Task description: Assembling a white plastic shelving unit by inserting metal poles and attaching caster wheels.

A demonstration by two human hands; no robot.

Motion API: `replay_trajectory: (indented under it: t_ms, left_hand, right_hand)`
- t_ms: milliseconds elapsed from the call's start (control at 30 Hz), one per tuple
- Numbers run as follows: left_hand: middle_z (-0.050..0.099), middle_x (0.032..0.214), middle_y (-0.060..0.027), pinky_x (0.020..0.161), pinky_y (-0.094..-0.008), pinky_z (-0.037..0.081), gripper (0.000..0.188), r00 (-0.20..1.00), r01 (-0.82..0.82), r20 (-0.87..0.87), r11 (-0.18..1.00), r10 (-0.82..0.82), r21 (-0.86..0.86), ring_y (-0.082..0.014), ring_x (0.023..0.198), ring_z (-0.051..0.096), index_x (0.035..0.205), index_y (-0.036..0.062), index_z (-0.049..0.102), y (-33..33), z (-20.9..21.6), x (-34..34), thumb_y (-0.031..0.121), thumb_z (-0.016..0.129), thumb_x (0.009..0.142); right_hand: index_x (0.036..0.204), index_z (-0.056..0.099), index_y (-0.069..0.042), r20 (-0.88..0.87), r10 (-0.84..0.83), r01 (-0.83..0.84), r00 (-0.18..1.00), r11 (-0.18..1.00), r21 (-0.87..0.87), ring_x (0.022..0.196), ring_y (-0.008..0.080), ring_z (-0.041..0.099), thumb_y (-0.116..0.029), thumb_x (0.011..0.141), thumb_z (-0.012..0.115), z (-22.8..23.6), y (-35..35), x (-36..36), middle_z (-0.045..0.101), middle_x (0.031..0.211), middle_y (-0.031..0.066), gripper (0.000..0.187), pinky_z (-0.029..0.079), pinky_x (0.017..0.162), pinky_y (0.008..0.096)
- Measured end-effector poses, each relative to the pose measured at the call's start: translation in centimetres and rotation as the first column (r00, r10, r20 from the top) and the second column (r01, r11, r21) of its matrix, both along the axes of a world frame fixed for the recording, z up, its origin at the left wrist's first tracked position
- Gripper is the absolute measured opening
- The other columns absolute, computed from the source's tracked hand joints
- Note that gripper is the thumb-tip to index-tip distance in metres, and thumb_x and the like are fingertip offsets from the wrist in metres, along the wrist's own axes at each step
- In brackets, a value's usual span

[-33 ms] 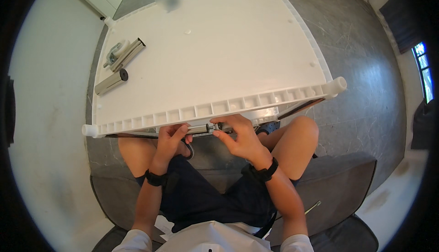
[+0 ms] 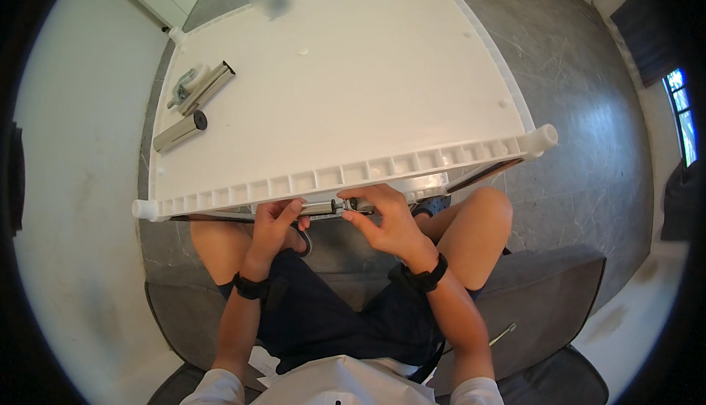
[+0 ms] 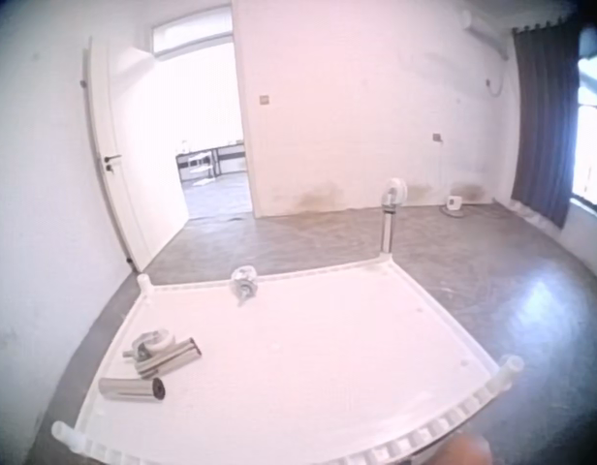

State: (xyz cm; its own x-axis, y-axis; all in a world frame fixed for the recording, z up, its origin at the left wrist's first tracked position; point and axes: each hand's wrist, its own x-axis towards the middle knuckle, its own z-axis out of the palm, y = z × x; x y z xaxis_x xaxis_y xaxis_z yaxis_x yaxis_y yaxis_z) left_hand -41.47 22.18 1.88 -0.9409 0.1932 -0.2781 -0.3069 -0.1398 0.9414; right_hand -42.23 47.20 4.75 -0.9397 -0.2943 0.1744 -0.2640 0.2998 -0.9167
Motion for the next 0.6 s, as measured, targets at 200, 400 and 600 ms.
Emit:
replay_trajectory:
  t_ms: [200,400,600]
  left_hand:
    - [0.071,0.103,-0.0136,0.078,-0.0302,0.055,0.027,0.988,-0.054,-0.145,0.998,0.047,-0.044,-0.017,0.086,0.067,0.115,-0.0052,0.065,0.7,-0.3,0.4,0.004,0.073,0.091]
    - [0.071,0.1,-0.0105,0.078,-0.0285,0.054,0.024,0.972,-0.162,-0.156,0.982,0.177,0.1,-0.0163,0.09,0.068,0.11,-0.0055,0.066,0.2,-0.6,-0.1,0.003,0.074,0.09]
    - [0.07,0.088,-0.0099,0.067,-0.0273,0.053,0.015,0.997,-0.05,-0.048,0.997,0.054,0.064,-0.0164,0.076,0.068,0.104,-0.0031,0.066,0.4,0.6,0.0,0.008,0.069,0.095]
  right_hand:
    - [0.091,0.071,0.001,-0.038,-0.132,0.125,0.991,0.98,-0.153,0.059,0.0125,0.057,-0.015,0.077,0.085,-0.8,-0.7,-0.3,0.066,0.068,0.0085,0.025,0.043,0.056,0.0284]
    - [0.101,0.069,0.003,0.174,-0.067,0.113,0.982,0.956,-0.271,0.081,0.0093,0.062,-0.007,0.077,0.086,-1.4,-1.0,-0.1,0.07,0.086,0.0036,0.031,0.05,0.072,0.0259]
    - [0.107,0.068,0.002,0.234,-0.019,0.094,0.972,0.945,-0.315,0.087,0.0089,0.062,-0.005,0.08,0.083,-1.7,-0.9,0.0,0.069,0.094,0.0037,0.032,0.049,0.074,0.024]
